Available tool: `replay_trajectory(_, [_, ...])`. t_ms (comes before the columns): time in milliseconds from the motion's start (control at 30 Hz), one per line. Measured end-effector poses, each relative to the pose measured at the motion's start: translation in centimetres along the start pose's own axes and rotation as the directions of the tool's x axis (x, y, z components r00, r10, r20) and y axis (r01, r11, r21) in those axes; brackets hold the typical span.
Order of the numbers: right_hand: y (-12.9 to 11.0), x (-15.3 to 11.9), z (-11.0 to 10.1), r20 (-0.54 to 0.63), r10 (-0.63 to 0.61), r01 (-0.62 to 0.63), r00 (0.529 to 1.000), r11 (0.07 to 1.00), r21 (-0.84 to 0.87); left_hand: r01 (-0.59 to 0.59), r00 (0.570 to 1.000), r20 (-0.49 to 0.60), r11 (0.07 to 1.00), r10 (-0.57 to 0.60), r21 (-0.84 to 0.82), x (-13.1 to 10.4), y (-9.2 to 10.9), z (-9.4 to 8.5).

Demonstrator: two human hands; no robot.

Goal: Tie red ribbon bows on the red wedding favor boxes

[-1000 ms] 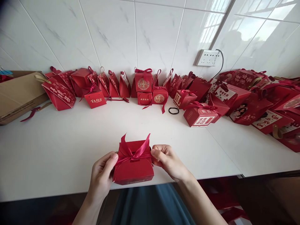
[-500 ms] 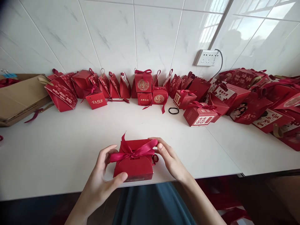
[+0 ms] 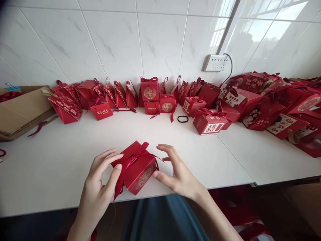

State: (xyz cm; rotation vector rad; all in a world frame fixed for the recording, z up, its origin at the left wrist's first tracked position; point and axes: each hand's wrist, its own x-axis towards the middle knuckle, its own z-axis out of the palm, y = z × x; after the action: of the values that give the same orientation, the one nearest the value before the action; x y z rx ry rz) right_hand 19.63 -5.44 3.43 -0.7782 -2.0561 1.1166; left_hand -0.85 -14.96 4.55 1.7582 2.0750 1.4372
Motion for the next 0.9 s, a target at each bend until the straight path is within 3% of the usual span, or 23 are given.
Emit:
replay_trajectory(133, [-0.5,-0.1,1.2,0.140,-0.013,0.021,0.990,0.998,-0.055,-0.142,0.987,-0.040,0.967,0.154,0.213,-0.8,0.7,0.2])
replay_trajectory(267, [-1.8,-1.9,1.3,0.120,0.083,-0.064,0.989,0.986,-0.157,-0.215,0.969,-0.042,0.916,0.244,0.339,-1.2,1.0,0.4])
replay_trajectory(333, [-1.9,-2.4,1.2,0.057,0.095,-0.081,0.994,0.973,-0.215,-0.245,0.961,-0.026,0.896,0.274,0.371,-1.0,1.0,0.4])
replay_trajectory(433, [-1.2,-1.7,1.4,-0.062,-0.008,-0.008,0.998,0.969,-0.248,-0.277,0.949,-0.024,0.871,0.314,0.406,-0.7,1.1,0.4])
replay_trajectory(567, [0.1,0.5,2.4,0.043,-0.099,0.104,0.994,0.985,-0.136,-0.283,0.926,-0.091,0.833,0.367,0.474,-0.9,1.6,0.4])
replay_trajectory(733, [0.5,1.5,3.2,0.136,-0.092,0.083,0.986,0.994,0.069,-0.361,0.895,-0.096,0.834,0.435,0.416,-2.2,2.0,0.1])
replay_trajectory(900, [0.7,1.2,3.5,0.073,-0.121,0.120,0.990,0.992,0.030,-0.397,0.878,-0.136,0.857,0.459,0.327,-3.7,2.2,0.2])
